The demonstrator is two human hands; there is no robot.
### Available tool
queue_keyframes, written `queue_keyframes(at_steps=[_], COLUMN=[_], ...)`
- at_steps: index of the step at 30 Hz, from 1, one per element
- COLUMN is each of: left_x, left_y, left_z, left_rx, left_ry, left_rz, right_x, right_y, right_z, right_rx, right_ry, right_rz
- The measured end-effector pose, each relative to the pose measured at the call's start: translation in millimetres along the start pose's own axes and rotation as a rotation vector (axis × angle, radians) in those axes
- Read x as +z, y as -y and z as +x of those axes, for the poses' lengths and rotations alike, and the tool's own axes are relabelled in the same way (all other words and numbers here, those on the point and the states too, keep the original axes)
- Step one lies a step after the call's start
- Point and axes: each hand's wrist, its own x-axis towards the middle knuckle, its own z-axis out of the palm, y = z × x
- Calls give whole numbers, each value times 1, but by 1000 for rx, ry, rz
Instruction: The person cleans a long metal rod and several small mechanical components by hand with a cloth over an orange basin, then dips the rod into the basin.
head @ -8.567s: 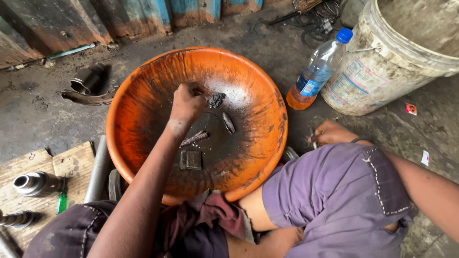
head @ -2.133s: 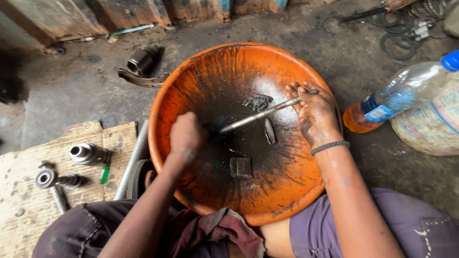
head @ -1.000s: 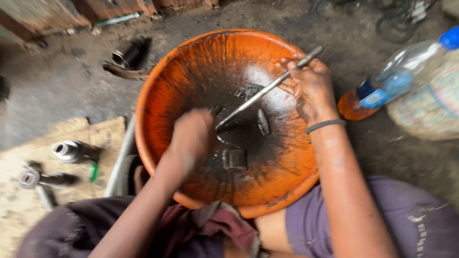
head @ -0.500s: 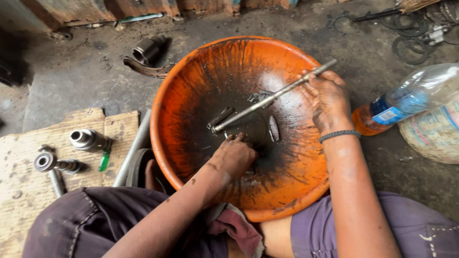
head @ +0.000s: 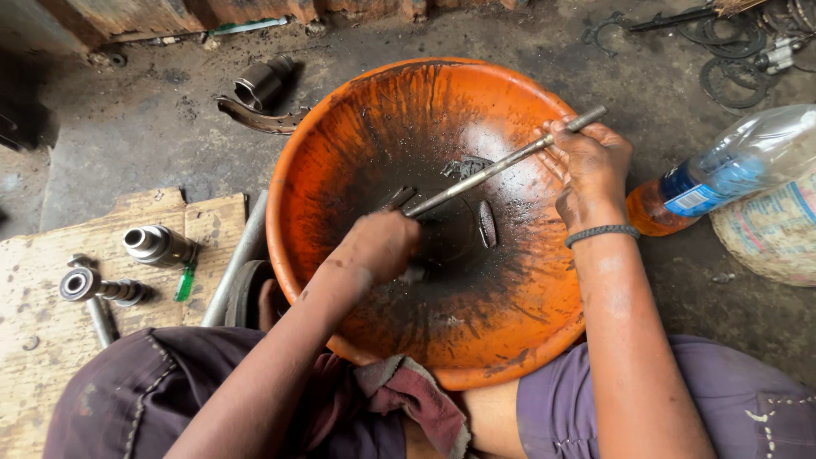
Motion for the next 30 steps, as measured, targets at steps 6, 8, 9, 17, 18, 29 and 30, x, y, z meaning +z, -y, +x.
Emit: queue_keyframes(at_steps=[6, 8, 9, 17, 18, 29, 30], left_x=[11, 5, 1, -26, -21, 10, 10], left_y=[3, 2, 2, 26, 26, 30, 33], left_z=[9, 5, 2, -7, -2, 20, 24], left_rx=[2, 37, 42, -259, -261, -315, -311], left_ry=[-462, -560, -558, -893, -893, -665, -668], left_rz=[78, 86, 87, -331, -329, -249, -247], right_x=[7, 5, 4, 1, 0, 0, -2], right_y=[10, 17, 20, 46, 48, 65, 66], right_z=[-9, -7, -8, -10, -10, -17, -17], right_rx=[-145, -191, -236, -393, -439, -428, -420], right_ry=[-164, -192, -220, -186, -166, -34, -28], right_rz=[-95, -80, -67, 23, 24, 19, 38])
